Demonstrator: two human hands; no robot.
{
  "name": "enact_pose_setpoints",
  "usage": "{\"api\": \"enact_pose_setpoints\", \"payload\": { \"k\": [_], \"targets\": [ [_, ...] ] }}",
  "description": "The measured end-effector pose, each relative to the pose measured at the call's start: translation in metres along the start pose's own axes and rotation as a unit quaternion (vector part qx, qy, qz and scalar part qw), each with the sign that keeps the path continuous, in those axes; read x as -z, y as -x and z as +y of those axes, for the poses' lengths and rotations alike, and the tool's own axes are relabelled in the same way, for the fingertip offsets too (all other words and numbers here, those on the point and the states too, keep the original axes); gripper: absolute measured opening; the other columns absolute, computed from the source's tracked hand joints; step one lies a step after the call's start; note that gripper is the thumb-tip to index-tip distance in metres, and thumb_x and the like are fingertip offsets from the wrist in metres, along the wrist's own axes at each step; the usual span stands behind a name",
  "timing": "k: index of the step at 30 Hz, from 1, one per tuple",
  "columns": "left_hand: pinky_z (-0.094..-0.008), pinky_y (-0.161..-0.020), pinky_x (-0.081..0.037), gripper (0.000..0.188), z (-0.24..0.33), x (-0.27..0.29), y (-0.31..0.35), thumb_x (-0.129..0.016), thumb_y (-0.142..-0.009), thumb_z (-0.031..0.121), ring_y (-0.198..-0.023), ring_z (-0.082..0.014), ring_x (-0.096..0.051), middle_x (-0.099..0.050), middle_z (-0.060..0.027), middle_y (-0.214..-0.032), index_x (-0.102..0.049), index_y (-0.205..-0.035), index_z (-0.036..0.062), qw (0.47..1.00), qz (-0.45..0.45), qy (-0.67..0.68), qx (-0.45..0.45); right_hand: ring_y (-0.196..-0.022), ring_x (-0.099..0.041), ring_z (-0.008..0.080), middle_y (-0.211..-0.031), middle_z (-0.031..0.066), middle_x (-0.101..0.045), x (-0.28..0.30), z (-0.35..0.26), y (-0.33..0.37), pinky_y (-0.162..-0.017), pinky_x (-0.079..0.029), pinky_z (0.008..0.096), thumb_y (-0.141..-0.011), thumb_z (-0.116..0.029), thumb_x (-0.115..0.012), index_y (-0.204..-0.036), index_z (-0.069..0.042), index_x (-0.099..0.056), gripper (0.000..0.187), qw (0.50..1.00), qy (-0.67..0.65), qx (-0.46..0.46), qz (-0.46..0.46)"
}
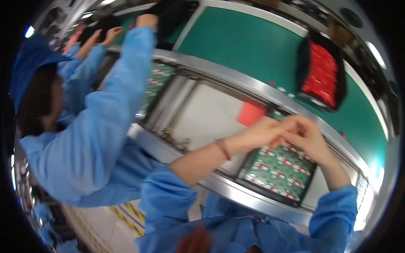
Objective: The person takes small components from a container by hand and inserts them into circuit boards on an assembly conveyor line.
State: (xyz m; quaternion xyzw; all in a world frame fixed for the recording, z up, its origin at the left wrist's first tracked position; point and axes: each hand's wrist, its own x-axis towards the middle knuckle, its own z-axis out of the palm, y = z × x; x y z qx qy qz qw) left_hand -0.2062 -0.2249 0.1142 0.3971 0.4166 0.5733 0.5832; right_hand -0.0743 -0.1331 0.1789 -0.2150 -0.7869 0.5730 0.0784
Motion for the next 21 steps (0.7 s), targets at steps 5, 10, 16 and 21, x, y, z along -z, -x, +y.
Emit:
{"api": "enact_pose_setpoints", "payload": {
  "k": [5,10,16,21],
  "targets": [
    [-0.0214,-0.037,-0.034,0.061,0.064,-0.030,0.064,-0.042,-0.086,0.051,-0.041,-0.0087,-0.047,-0.052,-0.0045,-0.050,-0.056,-0.055,0.0011,0.999,0.005,-0.054,-0.002,-0.072,-0.058,0.0148,-0.079,0.0069,-0.059,-0.026,-0.071,0.038,-0.070,-0.045,0.0253,-0.077,-0.007,-0.061,-0.089,-0.001,-0.054,0.015,0.991,-0.108,-0.004,-0.080],
    [-0.0210,-0.041,-0.032,0.054,0.078,-0.037,0.087,-0.043,-0.086,0.050,-0.045,-0.0063,-0.042,-0.048,-0.0008,-0.051,-0.057,-0.065,0.0030,0.999,0.005,-0.010,-0.037,-0.067,-0.054,0.0096,-0.074,0.0045,-0.058,-0.042,-0.084,0.059,-0.062,-0.040,0.0218,-0.078,-0.013,-0.061,-0.083,-0.003,-0.052,0.013,0.999,-0.014,0.041,0.006],
    [-0.0200,-0.042,-0.030,0.043,0.076,-0.026,0.097,-0.054,-0.084,0.040,-0.045,-0.0048,-0.040,-0.046,0.0008,-0.050,-0.055,-0.059,0.0049,1.000,-0.019,-0.021,-0.008,-0.069,-0.045,0.0067,-0.074,-0.0013,-0.050,-0.039,-0.056,0.061,-0.066,-0.036,0.0205,-0.074,-0.009,-0.062,-0.081,-0.004,-0.053,0.013,0.996,0.054,0.043,0.061],
    [-0.0200,-0.041,-0.029,0.041,0.087,-0.027,0.103,-0.059,-0.081,0.036,-0.044,-0.0047,-0.039,-0.047,0.0006,-0.051,-0.054,-0.056,0.0044,0.999,-0.041,-0.006,-0.013,-0.071,-0.045,0.0075,-0.076,-0.0001,-0.049,-0.038,-0.064,0.067,-0.067,-0.035,0.0213,-0.074,-0.009,-0.063,-0.081,-0.003,-0.053,0.014,0.993,0.066,0.082,0.052]
  ]
}}
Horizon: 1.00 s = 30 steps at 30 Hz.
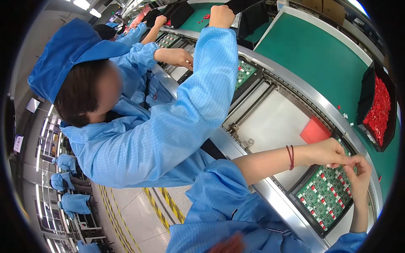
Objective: The person takes small components from a container by hand and inserts them into circuit boards on an assembly conveyor line.
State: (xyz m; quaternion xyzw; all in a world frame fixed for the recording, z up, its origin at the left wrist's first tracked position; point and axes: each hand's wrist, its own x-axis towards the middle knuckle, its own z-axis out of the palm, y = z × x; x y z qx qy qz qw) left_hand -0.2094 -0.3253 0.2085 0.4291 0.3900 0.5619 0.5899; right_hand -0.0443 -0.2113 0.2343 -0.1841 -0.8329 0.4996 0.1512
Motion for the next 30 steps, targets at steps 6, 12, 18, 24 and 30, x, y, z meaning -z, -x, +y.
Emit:
{"api": "enact_pose_setpoints", "payload": {
  "k": [6,12,18,24,30],
  "targets": [
    [-0.0200,-0.040,-0.029,0.039,-0.003,-0.002,-0.015,-0.062,-0.080,0.034,-0.045,-0.0050,-0.040,-0.048,0.0002,-0.051,-0.054,-0.056,0.0039,1.000,0.001,0.003,0.003,-0.072,-0.046,0.0088,-0.075,0.0009,-0.048,0.011,-0.001,-0.001,-0.067,-0.036,0.0217,-0.074,-0.011,-0.063,-0.082,-0.002,-0.054,0.015,0.999,-0.026,-0.019,-0.024],
    [-0.0187,-0.047,-0.038,0.032,-0.042,-0.003,-0.062,-0.060,-0.081,0.034,-0.055,-0.0061,-0.048,-0.053,-0.0005,-0.062,-0.059,-0.075,0.0024,0.999,0.037,0.022,0.033,-0.070,-0.048,0.0097,-0.076,0.0024,-0.052,0.045,0.047,0.000,-0.065,-0.038,0.0226,-0.074,-0.006,-0.063,-0.081,-0.002,-0.056,0.010,1.000,0.025,0.016,-0.001],
    [-0.0279,-0.089,-0.042,0.025,-0.068,0.008,-0.079,-0.050,-0.082,0.001,-0.102,-0.0196,-0.051,-0.053,-0.0136,-0.105,-0.048,-0.107,-0.0046,0.970,0.239,0.034,-0.001,-0.064,-0.052,0.0105,-0.075,0.0043,-0.059,0.078,0.113,-0.023,-0.059,-0.042,0.0235,-0.070,-0.007,-0.067,-0.079,-0.004,-0.063,0.010,0.986,0.078,0.102,-0.104],
    [-0.0233,-0.084,-0.044,0.030,-0.159,-0.095,-0.205,-0.053,-0.086,0.014,-0.093,-0.0155,-0.055,-0.055,-0.0116,-0.100,-0.048,-0.108,-0.0051,0.968,0.249,0.002,0.034,-0.050,-0.047,0.0110,-0.058,0.0011,-0.048,0.202,0.275,0.070,-0.044,-0.038,0.0244,-0.070,-0.012,-0.069,-0.076,-0.006,-0.063,0.010,0.973,0.135,0.102,-0.159],
    [-0.0232,-0.079,-0.046,0.030,-0.253,-0.177,-0.350,-0.052,-0.086,0.019,-0.087,-0.0155,-0.058,-0.056,-0.0127,-0.099,-0.051,-0.104,-0.0046,0.986,0.117,-0.003,0.117,-0.049,-0.047,0.0132,-0.054,0.0009,-0.046,0.321,0.371,0.182,-0.044,-0.039,0.0264,-0.070,-0.012,-0.069,-0.075,-0.007,-0.063,0.010,0.961,0.235,0.005,-0.147]
  ]
}}
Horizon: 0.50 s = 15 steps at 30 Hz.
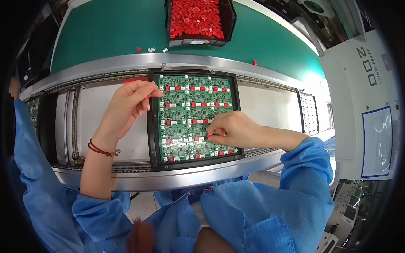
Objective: The person takes small components from a container by hand and inserts them into circuit boards on an assembly conveyor line.
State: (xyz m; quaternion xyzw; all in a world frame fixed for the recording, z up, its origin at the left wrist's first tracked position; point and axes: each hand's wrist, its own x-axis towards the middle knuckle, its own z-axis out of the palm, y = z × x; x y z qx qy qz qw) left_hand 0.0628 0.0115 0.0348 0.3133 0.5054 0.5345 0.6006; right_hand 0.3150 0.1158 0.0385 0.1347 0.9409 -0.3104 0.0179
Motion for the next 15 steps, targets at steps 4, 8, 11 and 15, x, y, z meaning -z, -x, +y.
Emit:
{"api": "enact_pose_setpoints", "payload": {
  "k": [4,8,11,15],
  "targets": [
    [-0.0216,-0.075,-0.046,0.026,-0.015,-0.025,-0.031,-0.054,-0.085,0.018,-0.086,-0.0137,-0.058,-0.058,-0.0103,-0.098,-0.054,-0.102,-0.0026,0.999,0.004,0.025,-0.034,-0.053,-0.053,0.0188,-0.057,0.0025,-0.050,0.001,0.016,0.022,-0.050,-0.043,0.0320,-0.071,-0.016,-0.065,-0.074,-0.007,-0.062,0.010,0.997,0.031,-0.068,-0.007],
    [-0.0234,-0.079,-0.047,0.024,-0.023,-0.023,-0.029,-0.051,-0.087,0.013,-0.092,-0.0159,-0.057,-0.057,-0.0107,-0.101,-0.053,-0.105,-0.0030,0.996,-0.013,0.068,-0.062,-0.054,-0.053,0.0193,-0.058,0.0027,-0.050,-0.008,0.013,0.025,-0.051,-0.043,0.0332,-0.071,-0.016,-0.065,-0.074,-0.008,-0.062,0.009,0.996,0.037,-0.081,-0.002],
    [-0.0277,-0.084,-0.047,0.025,-0.022,-0.014,-0.017,-0.048,-0.087,0.009,-0.095,-0.0220,-0.058,-0.055,-0.0153,-0.102,-0.049,-0.106,-0.0079,0.997,-0.021,0.055,-0.050,-0.055,-0.054,0.0203,-0.059,0.0031,-0.052,-0.017,0.005,0.020,-0.053,-0.044,0.0339,-0.070,-0.017,-0.065,-0.074,-0.008,-0.062,0.010,0.997,0.051,-0.062,0.001],
    [-0.0279,-0.081,-0.048,0.028,-0.016,0.007,0.006,-0.048,-0.087,0.012,-0.095,-0.0227,-0.058,-0.056,-0.0160,-0.106,-0.048,-0.110,-0.0051,0.997,-0.039,0.049,-0.055,-0.056,-0.053,0.0198,-0.058,0.0032,-0.052,-0.027,-0.021,0.009,-0.053,-0.042,0.0325,-0.068,-0.013,-0.068,-0.072,-0.008,-0.062,0.009,0.995,0.089,-0.010,0.040]
  ]
}}
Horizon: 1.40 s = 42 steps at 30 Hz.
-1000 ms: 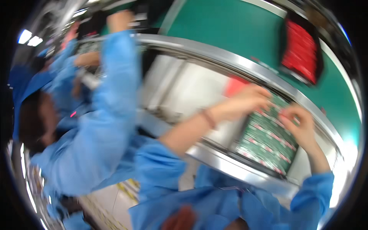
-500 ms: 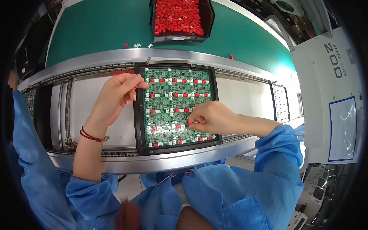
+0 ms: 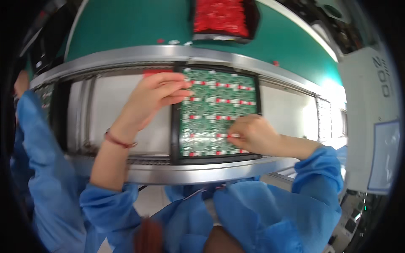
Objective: The person takes small components from a container by hand and inserts them into circuit boards on an assembly conveyor line.
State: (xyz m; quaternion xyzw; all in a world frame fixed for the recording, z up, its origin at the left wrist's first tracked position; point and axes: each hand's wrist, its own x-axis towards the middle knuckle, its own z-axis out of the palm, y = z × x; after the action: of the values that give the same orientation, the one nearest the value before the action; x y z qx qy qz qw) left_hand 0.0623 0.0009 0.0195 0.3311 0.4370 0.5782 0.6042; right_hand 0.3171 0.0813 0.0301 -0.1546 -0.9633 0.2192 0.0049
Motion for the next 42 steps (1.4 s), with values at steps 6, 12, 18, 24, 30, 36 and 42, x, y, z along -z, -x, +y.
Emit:
{"api": "enact_pose_setpoints", "payload": {
  "k": [6,12,18,24,30,36,42],
  "targets": [
    [-0.0279,-0.069,-0.052,0.027,0.048,0.018,0.084,-0.055,-0.084,0.010,-0.081,-0.0219,-0.062,-0.058,-0.0166,-0.097,-0.050,-0.105,-0.0068,0.995,-0.046,0.085,-0.015,-0.057,-0.051,0.0253,-0.057,0.0066,-0.049,0.019,-0.127,0.008,-0.054,-0.041,0.0357,-0.060,-0.007,-0.068,-0.069,-0.007,-0.060,0.012,0.996,0.078,-0.028,0.045],
    [-0.0280,-0.061,-0.053,0.023,0.089,0.002,0.144,-0.052,-0.084,0.010,-0.073,-0.0240,-0.063,-0.058,-0.0166,-0.087,-0.049,-0.097,-0.0089,0.993,-0.031,0.101,-0.047,-0.056,-0.048,0.0264,-0.055,0.0076,-0.046,0.038,-0.185,0.029,-0.054,-0.037,0.0365,-0.057,-0.001,-0.067,-0.064,-0.006,-0.057,0.013,0.995,0.034,-0.062,0.065],
    [-0.0275,-0.057,-0.052,0.017,0.101,0.003,0.173,-0.051,-0.082,0.008,-0.068,-0.0237,-0.064,-0.058,-0.0146,-0.081,-0.051,-0.089,-0.0083,0.995,-0.026,0.081,-0.060,-0.058,-0.047,0.0243,-0.061,0.0077,-0.047,0.037,-0.220,0.038,-0.052,-0.036,0.0356,-0.057,0.004,-0.067,-0.067,-0.004,-0.055,0.017,0.992,0.080,-0.016,0.100],
    [-0.0264,-0.056,-0.052,0.017,0.094,0.008,0.180,-0.051,-0.082,0.008,-0.067,-0.0230,-0.064,-0.058,-0.0146,-0.082,-0.051,-0.088,-0.0083,0.996,-0.025,0.070,-0.052,-0.056,-0.044,0.0235,-0.059,0.0085,-0.044,0.029,-0.219,0.041,-0.051,-0.034,0.0338,-0.059,0.003,-0.066,-0.065,-0.002,-0.053,0.015,0.994,0.021,-0.087,0.070],
    [-0.0249,-0.053,-0.049,0.020,0.087,0.001,0.167,-0.054,-0.082,0.013,-0.060,-0.0179,-0.061,-0.058,-0.0114,-0.073,-0.053,-0.084,-0.0063,0.998,-0.006,0.038,-0.047,-0.056,-0.044,0.0228,-0.059,0.0085,-0.044,0.022,-0.191,0.046,-0.050,-0.034,0.0327,-0.059,0.003,-0.066,-0.064,-0.002,-0.053,0.015,0.993,0.034,-0.072,0.084],
    [-0.0214,-0.046,-0.040,0.020,0.085,0.011,0.148,-0.057,-0.081,0.017,-0.051,-0.0100,-0.051,-0.055,-0.0055,-0.065,-0.056,-0.080,-0.0025,0.999,0.026,-0.006,-0.047,-0.061,-0.048,0.0227,-0.068,0.0091,-0.050,0.038,-0.179,0.032,-0.051,-0.037,0.0316,-0.063,0.001,-0.067,-0.074,-0.001,-0.056,0.016,0.990,0.090,0.078,0.070],
    [-0.0207,-0.047,-0.040,0.017,0.101,0.021,0.147,-0.059,-0.080,0.016,-0.051,-0.0085,-0.049,-0.054,-0.0039,-0.064,-0.057,-0.080,-0.0015,0.996,0.020,-0.017,-0.081,-0.061,-0.043,0.0126,-0.070,0.0082,-0.048,0.066,-0.112,0.053,-0.053,-0.034,0.0260,-0.086,-0.012,-0.052,-0.088,0.004,-0.055,0.017,0.962,-0.004,-0.230,0.146]
  ]
}}
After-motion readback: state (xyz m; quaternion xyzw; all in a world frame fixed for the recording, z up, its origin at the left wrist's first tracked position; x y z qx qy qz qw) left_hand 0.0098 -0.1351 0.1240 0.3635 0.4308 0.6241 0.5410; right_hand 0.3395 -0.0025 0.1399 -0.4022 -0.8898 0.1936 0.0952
